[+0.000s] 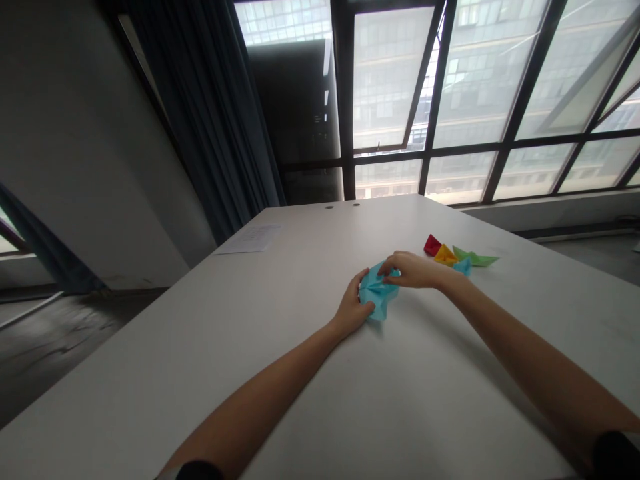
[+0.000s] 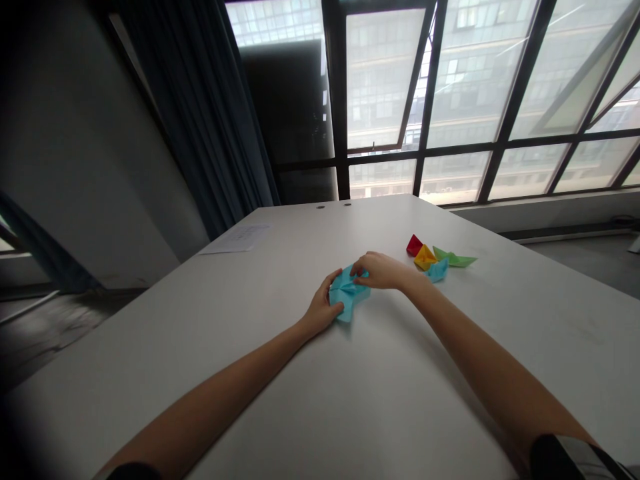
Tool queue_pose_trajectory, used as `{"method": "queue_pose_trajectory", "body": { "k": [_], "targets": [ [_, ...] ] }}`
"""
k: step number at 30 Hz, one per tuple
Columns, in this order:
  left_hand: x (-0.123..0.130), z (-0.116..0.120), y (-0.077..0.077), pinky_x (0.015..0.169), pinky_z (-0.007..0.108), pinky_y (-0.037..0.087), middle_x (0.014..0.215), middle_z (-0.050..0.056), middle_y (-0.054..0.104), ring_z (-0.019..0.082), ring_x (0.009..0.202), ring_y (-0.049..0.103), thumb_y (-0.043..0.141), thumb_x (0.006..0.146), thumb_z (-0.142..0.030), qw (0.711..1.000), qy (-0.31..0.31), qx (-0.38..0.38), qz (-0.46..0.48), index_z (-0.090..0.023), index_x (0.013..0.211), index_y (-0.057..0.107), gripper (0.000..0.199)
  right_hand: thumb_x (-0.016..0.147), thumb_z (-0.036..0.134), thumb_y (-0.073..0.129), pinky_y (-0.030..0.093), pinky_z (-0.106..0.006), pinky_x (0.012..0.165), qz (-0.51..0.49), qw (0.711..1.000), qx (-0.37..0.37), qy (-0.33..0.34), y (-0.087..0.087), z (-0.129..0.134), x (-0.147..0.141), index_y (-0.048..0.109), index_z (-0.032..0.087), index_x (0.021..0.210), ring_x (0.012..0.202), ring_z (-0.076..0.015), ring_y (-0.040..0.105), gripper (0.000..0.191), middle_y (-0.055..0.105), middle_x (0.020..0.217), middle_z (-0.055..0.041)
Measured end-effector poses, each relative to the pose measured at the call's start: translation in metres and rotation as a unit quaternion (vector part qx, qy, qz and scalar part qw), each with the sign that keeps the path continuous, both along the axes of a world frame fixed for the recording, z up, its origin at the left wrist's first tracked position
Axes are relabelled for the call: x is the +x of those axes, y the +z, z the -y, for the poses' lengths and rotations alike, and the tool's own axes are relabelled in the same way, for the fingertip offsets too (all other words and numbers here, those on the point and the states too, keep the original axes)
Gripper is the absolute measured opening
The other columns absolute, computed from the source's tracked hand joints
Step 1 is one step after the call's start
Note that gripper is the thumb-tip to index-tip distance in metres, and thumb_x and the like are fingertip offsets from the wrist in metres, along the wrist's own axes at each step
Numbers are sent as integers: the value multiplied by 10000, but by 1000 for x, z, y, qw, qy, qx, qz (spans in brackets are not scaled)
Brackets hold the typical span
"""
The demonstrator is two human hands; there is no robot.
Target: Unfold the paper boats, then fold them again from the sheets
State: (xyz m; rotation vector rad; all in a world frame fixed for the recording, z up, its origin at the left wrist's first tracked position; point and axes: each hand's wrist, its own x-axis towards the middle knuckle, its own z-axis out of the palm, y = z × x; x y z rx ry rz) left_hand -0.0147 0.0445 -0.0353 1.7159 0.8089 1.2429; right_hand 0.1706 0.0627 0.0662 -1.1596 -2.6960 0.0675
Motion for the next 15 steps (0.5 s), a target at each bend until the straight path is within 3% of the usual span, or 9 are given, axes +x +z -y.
{"method": "queue_pose_trajectory", "body": {
  "k": [5, 8, 11, 15],
  "targets": [
    [0, 1, 0, 741, 251, 460, 1225, 91, 472, 192, 980, 518, 517, 573, -58, 1000, -11, -20, -13, -183, 1308, 343, 766, 802, 342, 499, 419, -292, 691, 21, 1000, 9, -1, -3, -3, -2, 676, 202, 869, 794, -206, 579, 236, 672, 825, -56],
    [-1, 3, 1, 656, 217, 450, 1128, 68, 521, 128, 801, 547, 521, 576, -57, 999, -37, -15, -16, -209, 1339, 285, 812, 848, 326, 431, 405, -295, 692, 13, 998, 54, -24, -1, -2, -5, 645, 177, 825, 792, -211, 569, 262, 657, 792, -76],
    [0, 4, 1, 535, 177, 401, 931, 27, 573, 71, 600, 501, 514, 583, -64, 997, -61, -49, -4, -205, 1338, 246, 813, 891, 328, 347, 388, -289, 673, -30, 991, 102, -84, 3, 0, -5, 588, 172, 903, 777, -207, 571, 288, 648, 802, -82],
    [3, 3, 1, 501, 172, 372, 767, -14, 581, 67, 537, 479, 525, 595, -102, 991, -84, -101, 29, -183, 1238, 337, 675, 913, 387, 266, 357, -275, 591, -85, 971, 111, -193, 4, -1, -1, 522, 203, 1005, 698, -205, 580, 328, 646, 791, -61]
  ]
}}
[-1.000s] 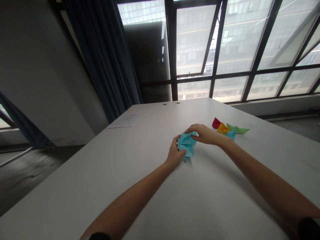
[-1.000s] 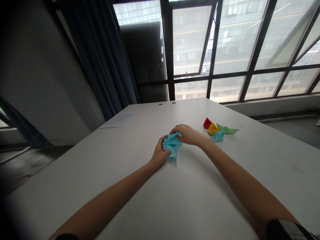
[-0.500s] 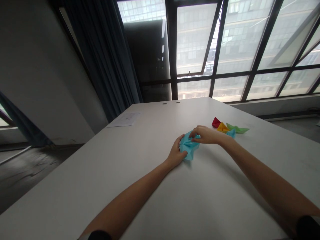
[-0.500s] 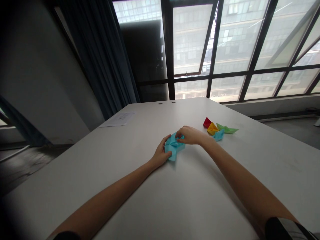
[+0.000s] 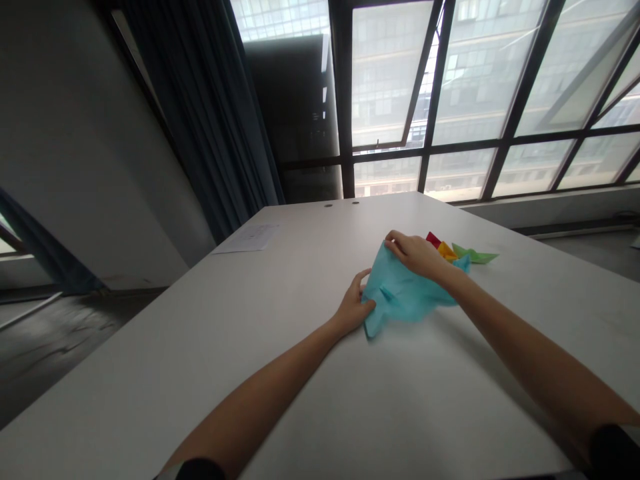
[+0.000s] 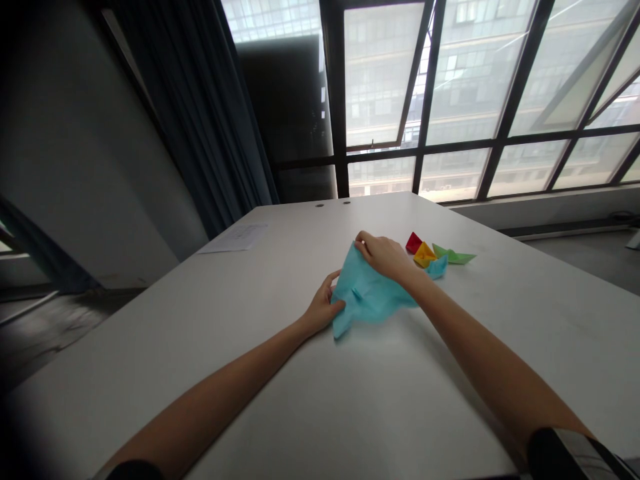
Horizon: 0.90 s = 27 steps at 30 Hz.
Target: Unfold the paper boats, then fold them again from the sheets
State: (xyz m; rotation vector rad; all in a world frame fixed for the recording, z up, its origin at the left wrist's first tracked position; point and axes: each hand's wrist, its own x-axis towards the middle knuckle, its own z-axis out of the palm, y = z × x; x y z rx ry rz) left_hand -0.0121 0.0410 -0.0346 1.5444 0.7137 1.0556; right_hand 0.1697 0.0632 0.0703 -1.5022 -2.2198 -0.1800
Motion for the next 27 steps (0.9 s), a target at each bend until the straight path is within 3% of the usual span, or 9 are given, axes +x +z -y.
{"method": "queue_pose_trajectory", "body": {
  "k": [5, 10, 13, 16, 20, 24, 27],
  "targets": [
    [1, -1, 3, 515, 170, 380, 699, -28, 557, 79, 578, 491, 518, 584, -103, 1000, 16, 0, -21, -159, 929, 521, 349, 910, 407, 261, 333, -264, 563, -21, 998, -18, -54, -8, -8, 7, 515, 220, 1005, 698, -212, 583, 330, 646, 791, -62],
    [-2, -1, 9, 519, 178, 395, 700, -28, 555, 86, 584, 502, 546, 624, -155, 1000, 2, -8, -28, -166, 975, 498, 355, 906, 433, 241, 335, -279, 560, -32, 996, -15, -78, -13, -13, 12, 513, 215, 1027, 670, -226, 574, 369, 638, 761, -76],
    [-9, -7, 11, 521, 188, 401, 723, -27, 567, 89, 575, 512, 557, 683, -225, 997, 44, 15, -56, -190, 1054, 453, 387, 902, 412, 250, 356, -296, 600, -71, 991, 1, -112, -14, -16, 17, 525, 203, 1012, 714, -240, 576, 363, 641, 786, -90],
    [-16, -16, 12, 545, 189, 406, 778, -17, 564, 88, 608, 529, 569, 668, -185, 987, 123, 48, -91, -207, 1067, 443, 419, 891, 371, 277, 375, -312, 650, -129, 982, 7, -135, -18, -23, 24, 544, 185, 976, 770, -249, 576, 337, 643, 824, -100],
    [-19, -24, 14, 538, 212, 424, 976, 51, 529, 70, 572, 541, 583, 572, -84, 974, 208, -44, -70, -201, 1180, 331, 668, 869, 350, 306, 392, -328, 694, -209, 963, -2, -173, -25, -35, 33, 558, 173, 965, 840, -257, 566, 323, 634, 929, -115],
    [-18, -23, 20, 510, 196, 391, 857, 21, 549, 72, 541, 536, 560, 531, -27, 970, 209, -117, -30, -196, 1288, 215, 849, 850, 358, 336, 412, -313, 694, -256, 942, -43, -213, -37, -47, 46, 574, 164, 977, 841, -237, 568, 333, 633, 942, -109],
    [-22, -19, 27, 471, 159, 313, 630, -65, 504, 53, 473, 469, 515, 541, -6, 978, 155, -136, -36, -231, 1327, 168, 889, 853, 331, 337, 419, -286, 690, -257, 935, -78, -232, -47, -55, 56, 586, 140, 993, 831, -209, 578, 343, 636, 958, -111]
  ]
}}
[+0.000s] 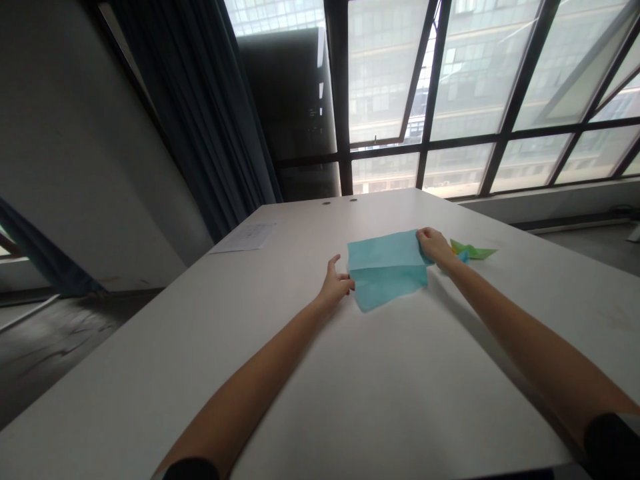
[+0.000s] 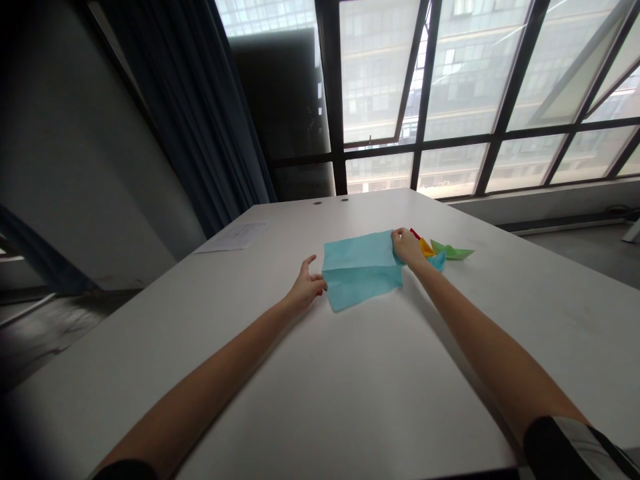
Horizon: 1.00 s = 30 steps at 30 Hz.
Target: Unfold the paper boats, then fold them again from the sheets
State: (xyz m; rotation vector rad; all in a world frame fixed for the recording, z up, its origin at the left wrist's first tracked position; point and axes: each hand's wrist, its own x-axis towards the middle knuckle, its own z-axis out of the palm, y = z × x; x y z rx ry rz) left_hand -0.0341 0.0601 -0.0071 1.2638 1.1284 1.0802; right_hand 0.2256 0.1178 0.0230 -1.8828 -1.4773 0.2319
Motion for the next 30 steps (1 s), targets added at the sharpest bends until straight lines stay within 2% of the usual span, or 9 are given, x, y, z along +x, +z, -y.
{"method": "queue_pose_trajectory", "body": {
  "k": [5, 8, 11, 13, 15, 18, 20, 25, 30],
  "targets": [
    [-12, 2, 13, 466, 169, 281, 523, -95, 388, 46, 417, 359, 470, 589, -38, 986, -139, -61, -73, -256, 1323, 237, 800, 844, 267, 386, 420, -252, 656, 12, 998, -55, 19, -18, -8, 10, 623, 95, 929, 801, -197, 597, 304, 654, 905, -125],
    [-15, 0, 16, 565, 221, 386, 677, -34, 459, 93, 555, 475, 487, 594, -62, 969, -104, -12, -222, -226, 1305, 291, 755, 845, 260, 403, 425, -238, 621, 27, 995, -89, 40, -28, -9, 5, 617, 87, 943, 789, -193, 608, 292, 648, 936, -138],
    [-13, 0, 17, 802, 333, 413, 1007, 82, 469, 217, 926, 509, 553, 600, -135, 896, -18, 120, -427, -202, 1202, 449, 615, 862, 326, 384, 430, -228, 543, 41, 988, -125, 85, -34, -6, -7, 603, 111, 992, 655, -163, 613, 334, 660, 882, -115],
    [-10, 5, 19, 894, 376, 372, 1125, 106, 432, 262, 1057, 448, 560, 644, -200, 842, -18, 200, -501, -212, 1165, 495, 526, 872, 373, 360, 433, -225, 517, 56, 981, -142, 121, -33, -4, -14, 595, 132, 1027, 603, -147, 606, 370, 666, 864, -98],
    [-6, 11, 20, 919, 369, 364, 1134, 104, 465, 249, 1071, 453, 522, 717, -261, 817, -104, 239, -515, -210, 1161, 508, 448, 875, 377, 358, 446, -230, 554, 81, 975, -148, 146, -27, -1, -16, 585, 146, 1060, 630, -144, 611, 373, 663, 904, -93],
    [0, 23, 18, 940, 397, 354, 1205, 110, 484, 258, 1105, 456, 464, 783, -412, 773, -259, 232, -530, -218, 1200, 488, 460, 849, 310, 426, 449, -255, 690, 134, 968, -147, 151, -13, 0, -1, 582, 170, 1074, 817, -181, 611, 307, 641, 1006, -95],
    [3, 29, 14, 968, 495, 292, 1319, 126, 407, 316, 1187, 386, 420, 774, -551, 747, -278, 215, -564, -239, 1264, 428, 581, 800, 232, 492, 432, -297, 759, 172, 963, -157, 134, -4, 0, 18, 610, 177, 1018, 960, -236, 569, 254, 621, 1046, -112],
    [6, 37, 6, 972, 609, 173, 1456, 109, 193, 402, 1296, 176, 313, 743, -690, 746, -235, 158, -603, -320, 1362, 263, 723, 674, 152, 610, 439, -395, 718, 240, 941, -231, 67, 1, -2, 69, 643, 117, 883, 914, -334, 572, 214, 597, 1003, -199],
    [3, 39, 11, 935, 657, 159, 1484, 78, 80, 472, 1293, 67, 280, 673, -780, 748, -249, 105, -607, -404, 1360, 217, 786, 607, 111, 654, 456, -365, 661, 259, 919, -292, 59, -6, -2, 86, 641, 156, 798, 823, -292, 590, 196, 609, 847, -126]
  ]
}}
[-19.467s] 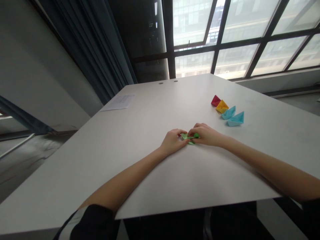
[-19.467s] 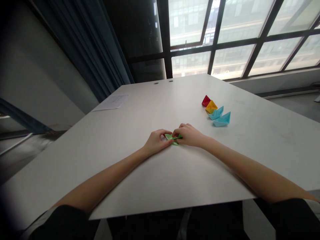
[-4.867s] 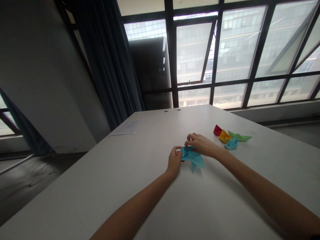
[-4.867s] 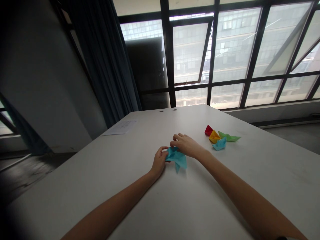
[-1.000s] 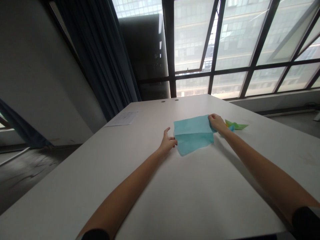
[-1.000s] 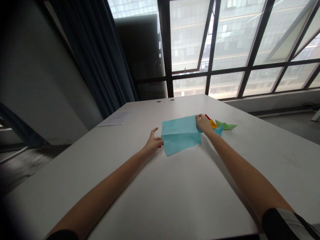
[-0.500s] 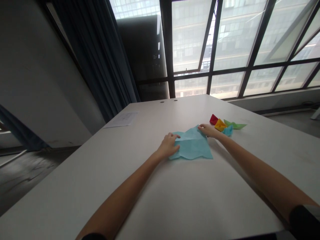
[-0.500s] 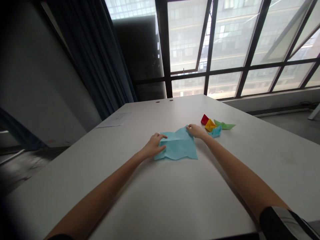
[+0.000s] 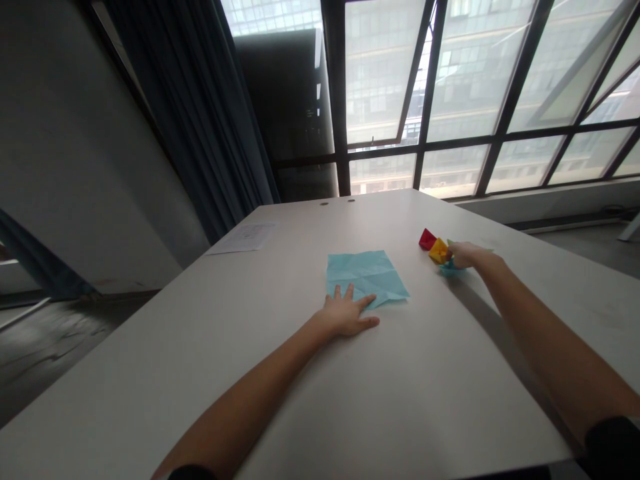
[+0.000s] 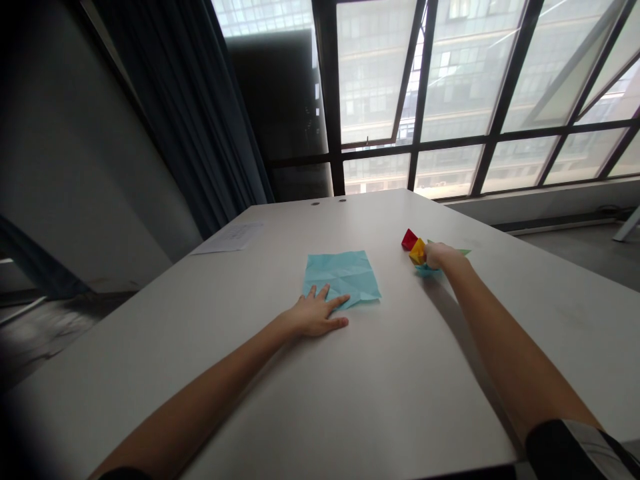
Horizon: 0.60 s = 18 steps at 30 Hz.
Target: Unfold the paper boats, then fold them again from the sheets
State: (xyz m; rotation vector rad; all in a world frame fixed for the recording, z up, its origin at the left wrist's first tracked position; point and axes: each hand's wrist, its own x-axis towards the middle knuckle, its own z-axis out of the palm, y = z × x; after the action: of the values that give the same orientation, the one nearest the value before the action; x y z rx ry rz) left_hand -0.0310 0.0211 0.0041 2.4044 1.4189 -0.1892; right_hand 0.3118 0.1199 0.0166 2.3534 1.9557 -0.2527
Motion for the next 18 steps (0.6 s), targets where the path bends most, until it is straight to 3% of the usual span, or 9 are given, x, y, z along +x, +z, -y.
{"method": "queue_pose_trajectory", "body": {
  "k": [7, 12, 15, 18],
  "targets": [
    [-5, 1, 13, 907, 670, 184, 1477, 100, 103, 476, 1286, 111, 340, 629, -797, 999, 1, -35, -39, -435, 1352, 206, 819, 570, 80, 645, 437, -313, 597, -21, 998, -54, 2, 4, 6, -10, 627, 142, 833, 739, -245, 583, 271, 593, 789, -107],
    [-3, 2, 16, 919, 621, 217, 1406, 121, 295, 425, 1232, 300, 311, 664, -779, 998, -9, 13, -58, -415, 1331, 284, 760, 569, 141, 665, 426, -295, 576, -50, 995, -86, 22, 12, 11, -17, 616, 157, 727, 660, -199, 563, 167, 592, 726, -64],
    [-1, 3, 15, 934, 617, 182, 1270, 130, 466, 374, 1137, 427, 270, 710, -751, 996, -9, 60, -73, -353, 1284, 390, 709, 542, 170, 679, 411, -307, 592, -54, 993, -58, 82, 19, 13, -20, 615, 154, 682, 690, -216, 553, 155, 594, 736, -70],
    [2, 2, 16, 937, 640, 131, 1170, 143, 540, 358, 1111, 442, 217, 747, -727, 994, 1, 95, -51, -251, 1156, 522, 697, 572, 240, 660, 400, -298, 596, -78, 985, -16, 156, 31, 17, -30, 615, 169, 685, 702, -212, 551, 140, 600, 736, -54]
  ]
}}
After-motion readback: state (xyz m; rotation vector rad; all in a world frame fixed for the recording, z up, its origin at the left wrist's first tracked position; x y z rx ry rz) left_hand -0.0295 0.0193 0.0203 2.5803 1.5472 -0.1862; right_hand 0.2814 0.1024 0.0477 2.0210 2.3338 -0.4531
